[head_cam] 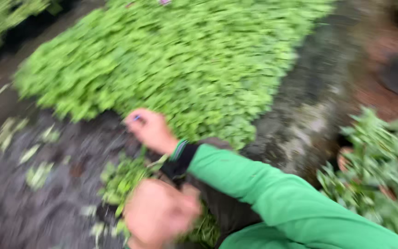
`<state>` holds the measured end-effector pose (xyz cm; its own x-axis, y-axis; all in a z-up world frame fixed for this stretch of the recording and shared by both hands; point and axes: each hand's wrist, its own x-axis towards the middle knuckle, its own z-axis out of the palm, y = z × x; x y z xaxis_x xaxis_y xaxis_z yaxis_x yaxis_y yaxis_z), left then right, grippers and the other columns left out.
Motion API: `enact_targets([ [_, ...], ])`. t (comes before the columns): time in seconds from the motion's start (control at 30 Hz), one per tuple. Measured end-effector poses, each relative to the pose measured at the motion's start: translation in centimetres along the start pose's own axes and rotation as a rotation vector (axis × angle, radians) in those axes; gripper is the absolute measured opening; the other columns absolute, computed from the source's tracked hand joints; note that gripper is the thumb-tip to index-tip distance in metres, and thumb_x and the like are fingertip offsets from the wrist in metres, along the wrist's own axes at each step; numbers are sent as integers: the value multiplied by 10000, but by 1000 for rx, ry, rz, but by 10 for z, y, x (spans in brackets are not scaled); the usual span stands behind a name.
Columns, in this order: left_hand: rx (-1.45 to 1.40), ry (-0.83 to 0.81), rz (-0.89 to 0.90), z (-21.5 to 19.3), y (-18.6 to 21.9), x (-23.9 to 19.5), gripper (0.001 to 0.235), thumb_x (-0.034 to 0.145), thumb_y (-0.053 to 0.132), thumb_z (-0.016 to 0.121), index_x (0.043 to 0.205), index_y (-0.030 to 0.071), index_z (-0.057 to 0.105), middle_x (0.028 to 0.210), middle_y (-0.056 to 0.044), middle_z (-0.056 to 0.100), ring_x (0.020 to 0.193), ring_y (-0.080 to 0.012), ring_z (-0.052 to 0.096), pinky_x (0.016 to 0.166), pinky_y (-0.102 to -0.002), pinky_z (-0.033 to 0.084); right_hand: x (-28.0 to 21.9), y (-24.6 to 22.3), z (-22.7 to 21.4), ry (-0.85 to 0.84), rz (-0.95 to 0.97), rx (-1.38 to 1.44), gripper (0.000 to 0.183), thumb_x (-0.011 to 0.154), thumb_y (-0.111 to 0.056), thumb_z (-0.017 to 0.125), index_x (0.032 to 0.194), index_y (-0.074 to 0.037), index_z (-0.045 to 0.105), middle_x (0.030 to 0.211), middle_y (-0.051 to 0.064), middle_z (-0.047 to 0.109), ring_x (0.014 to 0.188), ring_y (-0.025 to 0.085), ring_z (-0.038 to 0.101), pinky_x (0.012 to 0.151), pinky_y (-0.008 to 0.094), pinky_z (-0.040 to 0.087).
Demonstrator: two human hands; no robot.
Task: The person sits cross-legged on the ground and uses a small blue knife to trim the stems and leaves of green leafy plants. The cuttings are placed into a small wooden box positioned between their legs.
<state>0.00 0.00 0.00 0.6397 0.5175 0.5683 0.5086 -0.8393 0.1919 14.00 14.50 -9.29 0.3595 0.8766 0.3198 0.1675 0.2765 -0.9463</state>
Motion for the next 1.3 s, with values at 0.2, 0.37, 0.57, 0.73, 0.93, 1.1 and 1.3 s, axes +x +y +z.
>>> enact_targets([
  [0.2,220,452,-721,-83,-180,-89,423,1044,40,812,722,55,539,683,-78,569,599,-223,550,634,-354,424,23,12,4,-89,42,94,69,1029,-71,655,1052,-7,668,877,17,709,794,80,682,724,252,574],
  [0.37,67,591,-1091,-91,-200,-187,448,1137,123,788,771,-5,566,710,-104,594,642,-163,492,613,-309,404,2,10,-8,-190,259,105,94,1054,-53,646,1133,-6,662,901,44,735,646,87,534,575,236,420],
  [0.57,-113,178,-1193,-47,-192,-169,350,1060,374,671,1083,27,717,984,-111,751,902,-217,730,827,-352,558,-9,-7,-24,-196,469,194,452,1057,-128,555,1492,-82,444,1497,73,577,1130,132,615,908,328,512],
  [0.73,-570,-45,-1277,10,-191,-134,572,1007,538,519,1312,72,651,1233,-134,737,1131,-242,714,960,-355,528,-48,-15,-11,-285,958,163,693,1010,-381,456,1598,-162,162,1688,-14,213,1432,323,330,1060,672,370],
  [0.93,-689,-115,-1343,24,-193,-116,723,1014,652,417,1329,46,654,1281,-152,718,1200,-258,673,1037,-363,477,-74,-19,-6,-414,988,306,739,1025,-434,389,1620,-141,62,1740,5,92,1519,461,263,1110,726,301],
  [1.1,-789,-252,-1584,5,-168,-119,883,887,729,374,1421,44,534,1221,-155,731,1014,-307,779,877,-364,585,-51,4,0,-423,848,247,700,1066,-426,394,1622,-109,110,1743,38,150,1471,453,409,1167,634,389],
  [1.3,-1198,-314,-1536,2,-120,-131,1117,838,829,315,1516,-59,278,1349,-232,570,1139,-295,726,853,-384,657,-4,53,33,-504,744,82,656,1083,-431,389,1624,-92,238,1701,68,359,1237,336,676,925,413,507],
])
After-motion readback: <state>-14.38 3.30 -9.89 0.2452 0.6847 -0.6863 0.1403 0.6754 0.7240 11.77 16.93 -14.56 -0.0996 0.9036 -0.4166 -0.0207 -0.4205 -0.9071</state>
